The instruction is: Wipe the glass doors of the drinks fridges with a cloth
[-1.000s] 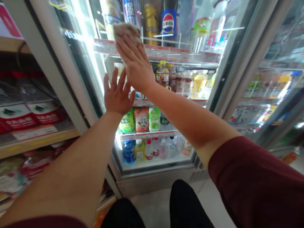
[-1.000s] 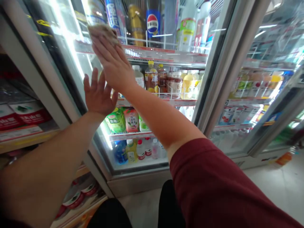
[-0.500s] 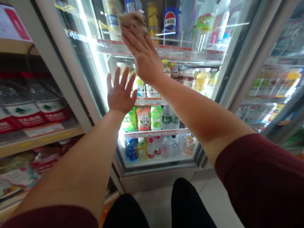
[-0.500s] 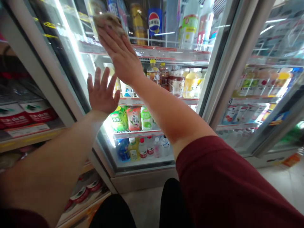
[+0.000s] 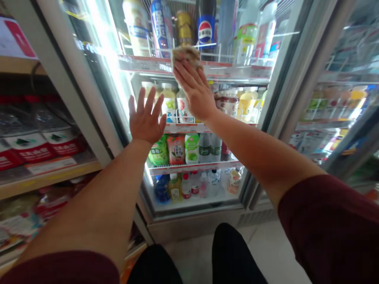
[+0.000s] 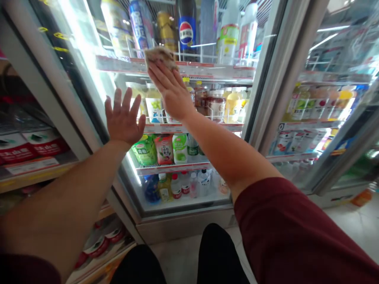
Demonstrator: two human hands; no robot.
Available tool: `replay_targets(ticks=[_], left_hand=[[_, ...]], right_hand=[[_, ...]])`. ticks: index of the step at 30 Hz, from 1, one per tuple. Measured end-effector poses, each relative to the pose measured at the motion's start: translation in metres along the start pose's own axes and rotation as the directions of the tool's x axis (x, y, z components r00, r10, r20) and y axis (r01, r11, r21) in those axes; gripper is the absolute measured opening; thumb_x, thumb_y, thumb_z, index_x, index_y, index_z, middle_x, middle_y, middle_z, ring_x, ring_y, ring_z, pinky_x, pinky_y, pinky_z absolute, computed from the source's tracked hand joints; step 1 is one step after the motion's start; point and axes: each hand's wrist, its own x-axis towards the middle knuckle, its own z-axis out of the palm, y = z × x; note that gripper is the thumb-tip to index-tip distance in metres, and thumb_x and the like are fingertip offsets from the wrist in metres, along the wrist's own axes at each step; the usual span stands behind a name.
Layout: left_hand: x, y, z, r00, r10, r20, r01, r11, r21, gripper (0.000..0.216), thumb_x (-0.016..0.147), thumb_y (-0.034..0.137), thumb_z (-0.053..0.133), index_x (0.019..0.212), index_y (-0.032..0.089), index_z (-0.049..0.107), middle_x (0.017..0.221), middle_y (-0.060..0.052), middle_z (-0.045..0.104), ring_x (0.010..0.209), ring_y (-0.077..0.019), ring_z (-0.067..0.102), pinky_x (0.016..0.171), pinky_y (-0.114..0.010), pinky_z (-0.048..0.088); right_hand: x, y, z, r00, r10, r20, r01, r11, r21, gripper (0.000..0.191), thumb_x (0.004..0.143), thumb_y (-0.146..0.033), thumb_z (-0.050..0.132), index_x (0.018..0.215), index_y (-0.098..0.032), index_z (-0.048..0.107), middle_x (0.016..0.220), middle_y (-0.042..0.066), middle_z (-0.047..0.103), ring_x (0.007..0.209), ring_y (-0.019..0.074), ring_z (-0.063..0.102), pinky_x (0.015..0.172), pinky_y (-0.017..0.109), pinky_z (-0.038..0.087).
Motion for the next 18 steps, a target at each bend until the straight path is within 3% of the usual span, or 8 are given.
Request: replay_targets(ticks=[4, 8, 10, 14, 18], left_hand=[[0.000, -0.002, 0.002, 1.000, -0.007, -0.002, 0.007, 0.999, 0.041, 0.070, 0.101, 0.061, 0.032, 0.167, 0.037, 0.029, 0.176, 0.010, 0.011, 0.164, -0.0232, -0.009, 0.136, -0.051, -0.016], [0.003, -0.001, 0.004, 1.000, -0.025, 0.003, 0.025, 0.999, 0.040, 0.084, 0.097, 0.071, 0.022, 0.165, 0.023, 0.035, 0.175, 0.012, 0.009, 0.153, -0.0181, -0.035, 0.132, -0.044, -0.022], [0.004, 0.000, 0.004, 1.000, -0.031, 0.005, 0.031, 0.999, 0.027, 0.091, 0.094, 0.075, 0.017, 0.162, 0.019, 0.038, 0.175, 0.013, 0.010, 0.144, -0.0134, -0.045, 0.131, -0.040, -0.024], [0.005, 0.003, 0.003, 1.000, -0.026, -0.002, 0.026, 1.000, -0.005, 0.097, 0.090, 0.079, 0.013, 0.161, 0.019, 0.040, 0.174, 0.015, 0.011, 0.135, -0.0086, -0.053, 0.128, -0.037, -0.027], [0.006, 0.003, 0.003, 0.999, -0.034, 0.008, 0.034, 0.999, 0.008, 0.098, 0.090, 0.080, 0.013, 0.161, 0.017, 0.038, 0.174, 0.016, 0.013, 0.134, -0.0100, -0.055, 0.126, -0.036, -0.032]], right_hand=[[-0.004, 0.013, -0.010, 0.990, -0.106, 0.093, 0.105, 0.994, 0.014, 0.072, 0.087, -0.025, 0.031, 0.156, -0.032, 0.053, 0.165, -0.011, 0.042, 0.160, 0.0137, 0.030, 0.137, 0.038, 0.013], [0.000, 0.027, -0.014, 0.999, -0.045, 0.011, 0.045, 0.998, -0.050, 0.074, 0.088, -0.021, 0.029, 0.158, -0.031, 0.049, 0.167, -0.009, 0.040, 0.161, 0.0122, 0.029, 0.136, 0.034, 0.010], [-0.011, 0.025, -0.012, 1.000, 0.007, -0.012, -0.008, 0.998, -0.055, 0.074, 0.090, -0.020, 0.029, 0.160, -0.029, 0.047, 0.169, -0.007, 0.038, 0.162, 0.0134, 0.025, 0.137, 0.038, 0.011], [-0.043, 0.010, -0.007, 0.996, 0.029, 0.083, -0.022, 0.996, -0.086, 0.072, 0.093, -0.017, 0.032, 0.164, -0.029, 0.041, 0.171, -0.005, 0.034, 0.164, 0.0169, 0.021, 0.138, 0.047, 0.014], [-0.053, 0.006, -0.009, 0.992, 0.009, 0.125, 0.009, 0.990, -0.142, 0.071, 0.096, -0.015, 0.027, 0.165, -0.028, 0.039, 0.172, -0.006, 0.031, 0.164, 0.0130, 0.018, 0.139, 0.043, 0.012]])
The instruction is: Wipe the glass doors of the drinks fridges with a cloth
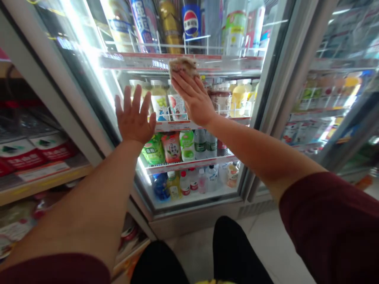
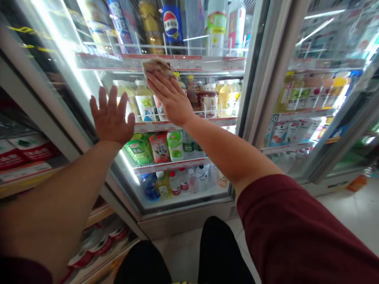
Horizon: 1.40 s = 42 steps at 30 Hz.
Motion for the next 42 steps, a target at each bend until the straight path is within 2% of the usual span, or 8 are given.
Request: replay_targets(ticks=[14, 18, 21, 24, 29, 32, 38, 42], left_hand=[[-0.002, -0.004, 0.006, 1.000, 0.004, 0.002, -0.004, 0.996, 0.095, 0.081, 0.103, 0.068, 0.019, 0.164, 0.016, 0.031, 0.175, 0.013, 0.000, 0.151, -0.0186, -0.039, 0.130, -0.042, -0.025], [-0.003, 0.024, 0.013, 0.994, 0.008, -0.105, -0.004, 0.999, 0.040, 0.085, 0.106, 0.069, 0.014, 0.164, 0.009, 0.025, 0.178, 0.000, 0.002, 0.162, -0.0273, -0.018, 0.135, -0.051, -0.010], [0.003, 0.062, 0.025, 0.981, 0.162, -0.109, -0.166, 0.986, -0.021, 0.084, 0.107, 0.069, 0.008, 0.167, 0.010, 0.012, 0.178, -0.009, 0.000, 0.165, -0.0257, 0.002, 0.137, -0.048, 0.010], [0.011, 0.096, 0.037, 0.967, 0.254, -0.033, -0.256, 0.965, -0.063, 0.084, 0.105, 0.070, 0.001, 0.169, 0.016, 0.008, 0.179, -0.008, 0.001, 0.164, -0.0277, -0.006, 0.136, -0.049, 0.013], [0.013, 0.108, 0.045, 0.959, 0.256, 0.121, -0.258, 0.966, 0.004, 0.076, 0.108, 0.063, 0.016, 0.165, 0.016, 0.029, 0.178, -0.005, 0.008, 0.160, -0.0315, -0.015, 0.134, -0.053, 0.011], [0.008, 0.103, 0.045, 0.939, 0.299, 0.168, -0.310, 0.950, 0.045, 0.067, 0.109, 0.052, 0.030, 0.161, 0.012, 0.040, 0.177, -0.008, 0.018, 0.161, -0.0285, -0.017, 0.136, -0.054, 0.011], [0.022, 0.116, 0.042, 0.973, 0.217, 0.078, -0.228, 0.957, 0.177, 0.042, 0.103, 0.049, 0.051, 0.128, 0.020, 0.066, 0.154, -0.012, 0.055, 0.164, -0.0295, 0.018, 0.135, -0.055, 0.025], [0.033, 0.124, 0.049, 0.984, 0.180, -0.007, -0.176, 0.969, 0.170, 0.030, 0.101, 0.034, 0.051, 0.124, 0.022, 0.066, 0.143, -0.009, 0.061, 0.162, -0.0253, 0.026, 0.134, -0.050, 0.027]], right_hand=[[-0.010, -0.001, -0.005, 0.995, -0.032, 0.090, 0.029, 0.999, 0.033, 0.069, 0.097, -0.018, 0.035, 0.165, -0.027, 0.039, 0.172, -0.003, 0.034, 0.165, 0.0163, 0.017, 0.139, 0.047, 0.010], [-0.010, 0.000, 0.004, 0.994, -0.058, 0.089, 0.054, 0.997, 0.053, 0.069, 0.098, -0.017, 0.031, 0.166, -0.023, 0.034, 0.173, -0.002, 0.031, 0.166, 0.0178, 0.014, 0.138, 0.049, 0.008], [-0.007, 0.002, 0.011, 0.993, -0.067, 0.102, 0.059, 0.995, 0.077, 0.065, 0.101, -0.018, 0.026, 0.165, -0.019, 0.035, 0.174, -0.001, 0.028, 0.166, 0.0193, 0.015, 0.138, 0.049, 0.010], [-0.002, 0.006, 0.008, 0.987, -0.070, 0.142, 0.054, 0.992, 0.114, 0.060, 0.104, -0.023, 0.024, 0.162, -0.019, 0.040, 0.173, 0.000, 0.031, 0.164, 0.0182, 0.023, 0.138, 0.046, 0.018], [-0.017, 0.037, -0.024, 0.998, -0.036, 0.047, 0.030, 0.992, 0.125, 0.060, 0.106, -0.026, 0.018, 0.161, -0.019, 0.042, 0.174, -0.001, 0.029, 0.162, 0.0127, 0.028, 0.134, 0.034, 0.031], [-0.048, 0.069, -0.040, 0.989, 0.129, -0.070, -0.131, 0.991, -0.020, 0.061, 0.106, -0.027, 0.020, 0.164, -0.018, 0.038, 0.173, 0.002, 0.031, 0.165, 0.0186, 0.021, 0.138, 0.045, 0.022], [-0.097, 0.111, -0.030, 0.976, 0.213, -0.052, -0.219, 0.960, -0.177, 0.065, 0.107, -0.040, 0.025, 0.169, -0.023, 0.026, 0.175, 0.005, 0.026, 0.166, 0.0275, 0.015, 0.134, 0.062, 0.015], [-0.099, 0.110, -0.022, 0.972, 0.223, -0.071, -0.233, 0.949, -0.215, 0.066, 0.105, -0.039, 0.023, 0.170, -0.025, 0.022, 0.175, 0.001, 0.026, 0.166, 0.0259, 0.015, 0.135, 0.062, 0.016]])
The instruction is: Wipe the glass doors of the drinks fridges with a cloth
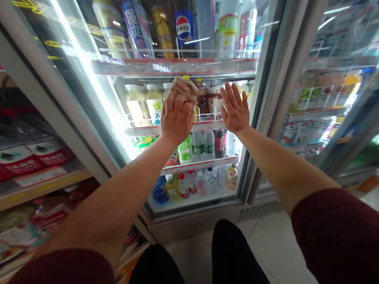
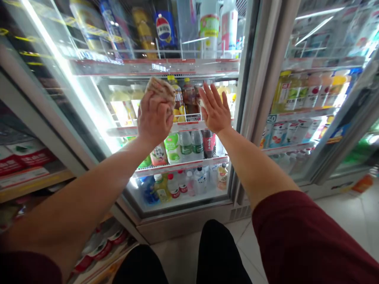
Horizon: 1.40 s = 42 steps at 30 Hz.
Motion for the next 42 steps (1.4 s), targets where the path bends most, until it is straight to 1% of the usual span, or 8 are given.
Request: replay_targets(ticks=[4, 9, 13, 21, 28, 34, 38, 42], left_hand=[[-0.007, -0.005, 0.012, 1.000, 0.020, -0.020, -0.021, 0.999, -0.048, 0.053, 0.100, 0.020, 0.043, 0.152, 0.019, 0.049, 0.163, -0.008, 0.046, 0.164, -0.0213, 0.017, 0.137, -0.049, 0.022], [0.005, -0.033, 0.006, 0.991, 0.112, 0.075, -0.107, 0.992, -0.068, 0.070, 0.101, 0.037, 0.048, 0.167, 0.024, 0.030, 0.176, -0.006, 0.019, 0.165, -0.0275, 0.006, 0.138, -0.057, 0.006], [0.017, -0.046, -0.002, 1.000, -0.019, -0.004, 0.018, 0.998, -0.056, 0.074, 0.104, 0.044, 0.048, 0.170, 0.023, 0.022, 0.178, -0.004, 0.007, 0.165, -0.0291, -0.007, 0.136, -0.059, -0.005], [-0.009, -0.060, -0.008, 0.966, 0.201, 0.165, -0.172, 0.969, -0.176, 0.066, 0.101, 0.064, 0.050, 0.157, 0.029, 0.048, 0.177, -0.002, 0.019, 0.165, -0.0346, -0.001, 0.133, -0.067, -0.001], [-0.015, -0.078, -0.013, 0.997, -0.060, 0.041, 0.064, 0.993, -0.101, 0.088, 0.097, 0.078, 0.042, 0.164, 0.022, 0.035, 0.179, 0.001, 0.001, 0.164, -0.0280, -0.014, 0.134, -0.058, -0.013], [-0.045, -0.108, -0.016, 0.978, 0.084, 0.190, -0.071, 0.995, -0.073, 0.084, 0.093, 0.078, 0.047, 0.161, 0.029, 0.043, 0.178, 0.005, 0.005, 0.165, -0.0307, -0.011, 0.133, -0.059, -0.014], [-0.023, -0.139, -0.028, 0.993, -0.088, 0.073, 0.091, 0.995, -0.032, 0.096, 0.089, 0.085, 0.043, 0.167, 0.031, 0.026, 0.175, 0.015, -0.016, 0.163, -0.0309, -0.020, 0.128, -0.056, -0.028], [-0.053, -0.131, -0.027, 0.990, -0.141, 0.022, 0.142, 0.989, -0.049, 0.101, 0.091, 0.089, 0.032, 0.165, 0.019, 0.031, 0.178, 0.003, -0.008, 0.163, -0.0338, -0.016, 0.132, -0.059, -0.015]], right_hand=[[0.000, -0.001, 0.001, 1.000, 0.012, -0.018, -0.012, 1.000, 0.010, 0.066, 0.105, -0.041, 0.019, 0.170, -0.030, 0.016, 0.174, -0.005, 0.027, 0.166, 0.0251, 0.014, 0.135, 0.063, 0.016], [-0.001, 0.001, 0.000, 1.000, 0.005, -0.016, -0.005, 1.000, 0.001, 0.064, 0.107, -0.042, 0.019, 0.168, -0.024, 0.028, 0.175, 0.001, 0.028, 0.165, 0.0264, 0.019, 0.135, 0.060, 0.016], [-0.002, 0.000, 0.001, 0.999, 0.008, -0.036, -0.008, 1.000, -0.006, 0.063, 0.107, -0.040, 0.020, 0.168, -0.028, 0.028, 0.174, -0.002, 0.028, 0.165, 0.0237, 0.019, 0.136, 0.056, 0.015], [-0.001, 0.002, 0.003, 1.000, 0.001, -0.019, -0.001, 1.000, -0.018, 0.063, 0.106, -0.038, 0.024, 0.167, -0.025, 0.031, 0.174, 0.003, 0.029, 0.165, 0.0237, 0.018, 0.136, 0.058, 0.016], [-0.001, -0.002, -0.005, 1.000, 0.011, 0.017, -0.012, 0.998, 0.058, 0.065, 0.106, -0.039, 0.018, 0.170, -0.025, 0.025, 0.174, 0.004, 0.029, 0.166, 0.0268, 0.016, 0.135, 0.062, 0.011], [-0.002, -0.003, -0.005, 1.000, 0.015, 0.019, -0.016, 0.998, 0.055, 0.066, 0.107, -0.041, 0.018, 0.170, -0.025, 0.023, 0.174, 0.004, 0.029, 0.166, 0.0262, 0.015, 0.135, 0.061, 0.011], [-0.002, -0.004, -0.006, 1.000, 0.022, 0.011, -0.023, 0.998, 0.065, 0.065, 0.107, -0.040, 0.018, 0.170, -0.025, 0.024, 0.174, 0.004, 0.029, 0.166, 0.0263, 0.016, 0.135, 0.061, 0.011], [-0.001, -0.005, -0.007, 0.999, 0.033, 0.037, -0.035, 0.998, 0.053, 0.065, 0.106, -0.039, 0.018, 0.169, -0.024, 0.026, 0.174, 0.004, 0.029, 0.166, 0.0270, 0.015, 0.135, 0.062, 0.010]])
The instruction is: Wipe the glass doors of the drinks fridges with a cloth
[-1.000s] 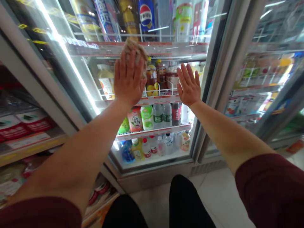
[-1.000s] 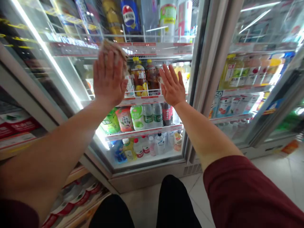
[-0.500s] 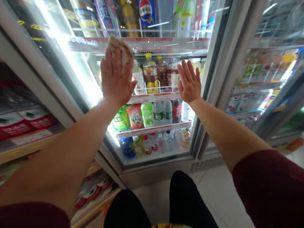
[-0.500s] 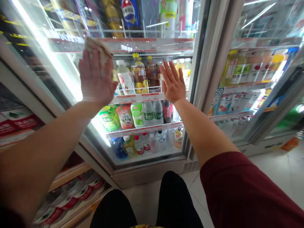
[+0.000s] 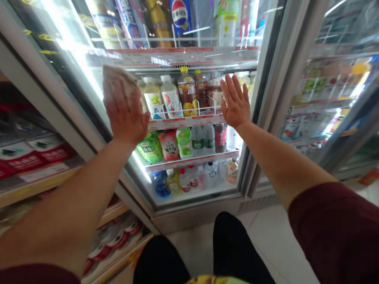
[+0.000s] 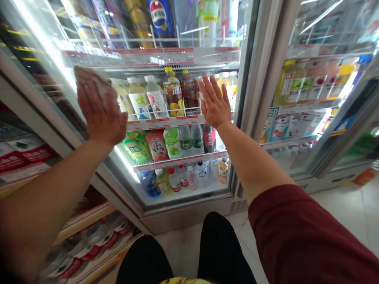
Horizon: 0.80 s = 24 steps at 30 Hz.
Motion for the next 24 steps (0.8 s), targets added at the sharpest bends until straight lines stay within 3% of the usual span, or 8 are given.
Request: replay_targets(ticks=[3, 5, 9, 12, 16, 18, 20, 24], left_hand=[[-0.032, 0.000, -0.003, 0.991, 0.086, 0.098, -0.087, 0.996, 0.006, 0.091, 0.092, 0.085, 0.038, 0.154, 0.020, 0.049, 0.179, -0.003, 0.008, 0.164, -0.0374, -0.003, 0.133, -0.062, -0.001], [-0.036, -0.008, -0.011, 0.984, 0.093, 0.153, -0.093, 0.996, -0.006, 0.083, 0.092, 0.082, 0.041, 0.151, 0.026, 0.053, 0.178, 0.000, 0.015, 0.165, -0.0372, 0.002, 0.134, -0.063, 0.003], [-0.022, -0.023, -0.025, 0.997, -0.022, 0.071, 0.018, 0.998, 0.065, 0.084, 0.095, 0.078, 0.033, 0.163, 0.029, 0.036, 0.178, 0.006, 0.000, 0.165, -0.0343, -0.007, 0.133, -0.063, -0.005], [-0.036, -0.020, -0.020, 0.998, -0.067, 0.007, 0.066, 0.992, 0.112, 0.089, 0.097, 0.077, 0.029, 0.167, 0.022, 0.026, 0.178, 0.001, -0.009, 0.164, -0.0356, -0.012, 0.132, -0.063, -0.007], [-0.063, -0.022, -0.015, 0.995, -0.024, 0.092, 0.012, 0.992, 0.129, 0.081, 0.097, 0.073, 0.042, 0.164, 0.029, 0.033, 0.178, 0.004, -0.009, 0.165, -0.0357, -0.008, 0.134, -0.061, -0.001], [-0.056, -0.033, -0.021, 0.993, 0.007, 0.117, -0.026, 0.987, 0.159, 0.076, 0.098, 0.071, 0.038, 0.166, 0.037, 0.028, 0.176, 0.011, -0.013, 0.165, -0.0331, -0.008, 0.134, -0.061, -0.003], [-0.037, -0.044, -0.030, 0.998, 0.019, 0.060, -0.030, 0.981, 0.191, 0.075, 0.101, 0.069, 0.026, 0.169, 0.039, 0.018, 0.174, 0.017, -0.019, 0.165, -0.0305, -0.011, 0.133, -0.060, -0.008], [-0.016, -0.044, -0.035, 0.997, -0.025, -0.069, 0.036, 0.986, 0.163, 0.085, 0.098, 0.074, 0.011, 0.171, 0.030, 0.015, 0.174, 0.016, -0.020, 0.164, -0.0317, -0.012, 0.133, -0.057, -0.012]], right_hand=[[0.000, 0.000, 0.001, 1.000, 0.007, 0.002, -0.007, 1.000, -0.027, 0.065, 0.105, -0.037, 0.021, 0.168, -0.021, 0.030, 0.174, 0.005, 0.029, 0.166, 0.0263, 0.015, 0.136, 0.059, 0.011], [0.000, 0.000, 0.001, 1.000, 0.006, -0.008, -0.006, 0.999, -0.046, 0.065, 0.104, -0.035, 0.022, 0.167, -0.020, 0.033, 0.174, 0.005, 0.030, 0.165, 0.0249, 0.017, 0.137, 0.057, 0.012], [0.000, -0.001, 0.001, 0.999, 0.003, -0.032, -0.005, 0.999, -0.045, 0.065, 0.104, -0.034, 0.022, 0.166, -0.021, 0.034, 0.173, 0.004, 0.031, 0.165, 0.0237, 0.019, 0.136, 0.057, 0.014], [0.000, -0.001, 0.002, 0.999, 0.007, -0.035, -0.008, 0.999, -0.046, 0.065, 0.104, -0.035, 0.023, 0.166, -0.022, 0.035, 0.173, 0.004, 0.031, 0.165, 0.0235, 0.020, 0.136, 0.057, 0.015], [-0.001, 0.002, 0.007, 0.999, -0.003, -0.052, 0.001, 1.000, -0.031, 0.065, 0.105, -0.037, 0.021, 0.167, -0.023, 0.033, 0.173, 0.002, 0.031, 0.165, 0.0248, 0.020, 0.136, 0.058, 0.014], [-0.002, 0.003, 0.010, 0.997, -0.010, -0.081, 0.009, 1.000, -0.010, 0.064, 0.106, -0.040, 0.018, 0.167, -0.026, 0.032, 0.173, -0.001, 0.031, 0.165, 0.0258, 0.020, 0.137, 0.056, 0.014], [-0.002, 0.004, 0.011, 0.995, -0.015, -0.104, 0.015, 1.000, 0.000, 0.064, 0.106, -0.041, 0.017, 0.167, -0.028, 0.033, 0.173, -0.003, 0.031, 0.165, 0.0263, 0.020, 0.137, 0.055, 0.014], [-0.002, 0.002, 0.007, 0.998, -0.006, -0.065, 0.007, 1.000, 0.011, 0.065, 0.105, -0.037, 0.022, 0.168, -0.024, 0.030, 0.174, 0.002, 0.030, 0.165, 0.0260, 0.020, 0.136, 0.060, 0.014]])
